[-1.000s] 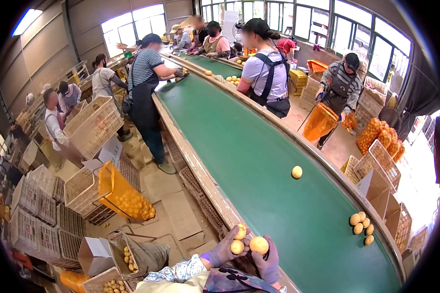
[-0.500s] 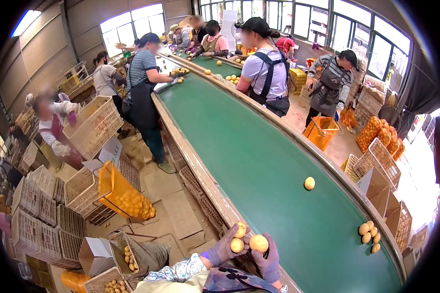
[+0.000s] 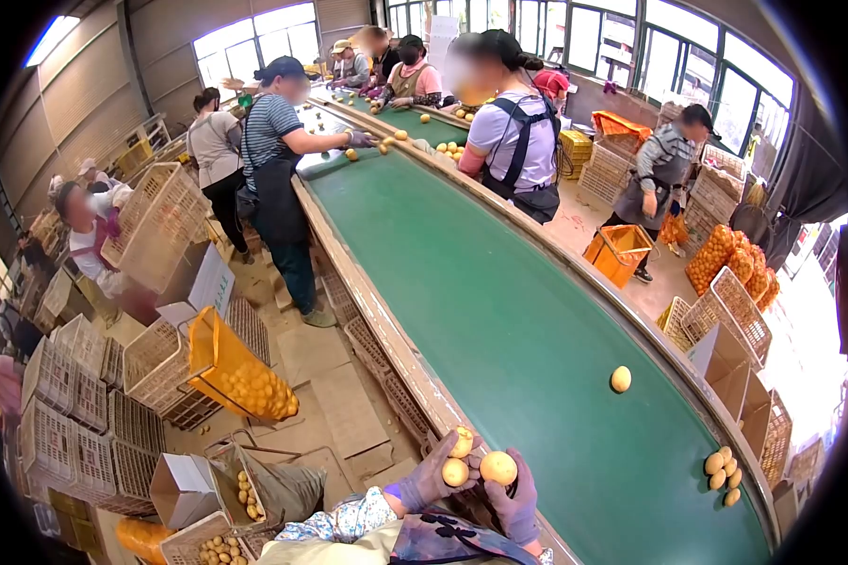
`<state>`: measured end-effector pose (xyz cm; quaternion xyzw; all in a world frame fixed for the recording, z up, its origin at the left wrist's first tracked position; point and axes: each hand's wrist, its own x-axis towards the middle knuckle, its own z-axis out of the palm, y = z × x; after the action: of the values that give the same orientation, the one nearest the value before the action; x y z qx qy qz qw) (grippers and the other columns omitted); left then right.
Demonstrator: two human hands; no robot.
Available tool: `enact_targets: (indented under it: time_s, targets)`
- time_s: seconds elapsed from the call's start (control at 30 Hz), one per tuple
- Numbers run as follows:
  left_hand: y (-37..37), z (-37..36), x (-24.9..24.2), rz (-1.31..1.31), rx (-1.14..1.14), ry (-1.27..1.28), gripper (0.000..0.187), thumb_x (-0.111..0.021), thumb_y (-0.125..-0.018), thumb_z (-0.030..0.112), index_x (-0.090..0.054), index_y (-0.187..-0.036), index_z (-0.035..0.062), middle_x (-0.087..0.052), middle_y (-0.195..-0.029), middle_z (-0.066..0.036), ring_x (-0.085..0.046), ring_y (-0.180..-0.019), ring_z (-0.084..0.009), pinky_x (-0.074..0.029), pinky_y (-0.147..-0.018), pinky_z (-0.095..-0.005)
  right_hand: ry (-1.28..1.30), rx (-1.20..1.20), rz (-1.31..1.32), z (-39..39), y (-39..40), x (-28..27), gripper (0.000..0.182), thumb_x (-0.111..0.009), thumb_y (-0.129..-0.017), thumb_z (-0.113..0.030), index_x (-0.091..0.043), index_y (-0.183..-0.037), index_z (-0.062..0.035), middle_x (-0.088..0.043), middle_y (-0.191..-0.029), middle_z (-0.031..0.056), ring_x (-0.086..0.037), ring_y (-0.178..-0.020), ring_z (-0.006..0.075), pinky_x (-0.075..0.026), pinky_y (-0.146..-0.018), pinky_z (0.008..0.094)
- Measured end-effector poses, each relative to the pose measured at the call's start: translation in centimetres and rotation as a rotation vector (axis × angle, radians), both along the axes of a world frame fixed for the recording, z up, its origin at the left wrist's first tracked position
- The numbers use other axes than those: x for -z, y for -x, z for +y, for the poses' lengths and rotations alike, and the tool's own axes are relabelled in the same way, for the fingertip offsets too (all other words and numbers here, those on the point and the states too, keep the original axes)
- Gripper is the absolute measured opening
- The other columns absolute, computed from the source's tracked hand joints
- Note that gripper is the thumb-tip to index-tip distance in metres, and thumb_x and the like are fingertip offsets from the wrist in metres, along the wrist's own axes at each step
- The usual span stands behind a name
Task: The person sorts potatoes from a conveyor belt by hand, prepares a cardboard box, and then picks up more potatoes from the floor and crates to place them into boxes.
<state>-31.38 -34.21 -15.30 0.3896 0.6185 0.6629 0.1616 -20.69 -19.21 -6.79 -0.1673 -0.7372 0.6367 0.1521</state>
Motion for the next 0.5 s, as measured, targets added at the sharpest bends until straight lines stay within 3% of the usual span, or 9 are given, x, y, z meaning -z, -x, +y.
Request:
enact_targets:
  time_s: [0.2,0.27,0.4,0.5]
  targets:
    - [0.0,0.0,-0.5,0.065,-0.028,-0.003,0.099,-0.073,-0.08,0.006,-0.004,-0.149,0.0194,-0.047,-0.136,-0.018,-0.054,-0.116,-0.03,-0.028,-0.112,-0.0408,-0.029,-0.001,-0.01,0.1,0.0,0.3,0.07,-0.073,-0.077,-0.027,-0.044,-0.131,0.0084,-0.053,-0.126,0.022,-0.054,-0.117,0.0289,-0.04,-0.1,0.0366]
    - [0.0,0.0,-0.2,0.015,-0.014,-0.014,0.098,-0.073,-0.08,0.006,-0.005,-0.149,0.0195,-0.047,-0.136,-0.018,-0.054,-0.115,-0.0299,-0.029,-0.111,-0.0406,-0.013,-0.009,-0.012,0.3,0.0,0.9,0.075,-0.075,-0.076,-0.031,-0.042,-0.132,0.0075,-0.052,-0.127,0.0172,-0.053,-0.114,0.0224,-0.042,-0.098,0.0333]
    - [-0.1,-0.1,0.0,-0.005,-0.014,0.001,0.098,-0.073,-0.08,0.005,-0.006,-0.149,0.0195,-0.046,-0.136,-0.019,-0.054,-0.116,-0.0293,-0.031,-0.111,-0.0402,-0.009,-0.004,-0.011,0.2,0.0,1.0,0.076,-0.075,-0.077,-0.032,-0.042,-0.132,0.0078,-0.052,-0.127,0.017,-0.053,-0.114,0.022,-0.042,-0.098,0.0331]
    - [0.0,-0.2,0.0,0.072,-0.035,0.018,0.097,-0.074,-0.079,0.006,-0.007,-0.149,0.0192,-0.045,-0.137,-0.019,-0.052,-0.119,-0.0289,-0.03,-0.111,-0.0404,-0.019,0.002,-0.006,0.0,0.1,0.6,0.071,-0.073,-0.077,-0.028,-0.044,-0.131,0.0082,-0.053,-0.127,0.0223,-0.053,-0.117,0.0292,-0.041,-0.1,0.0368]
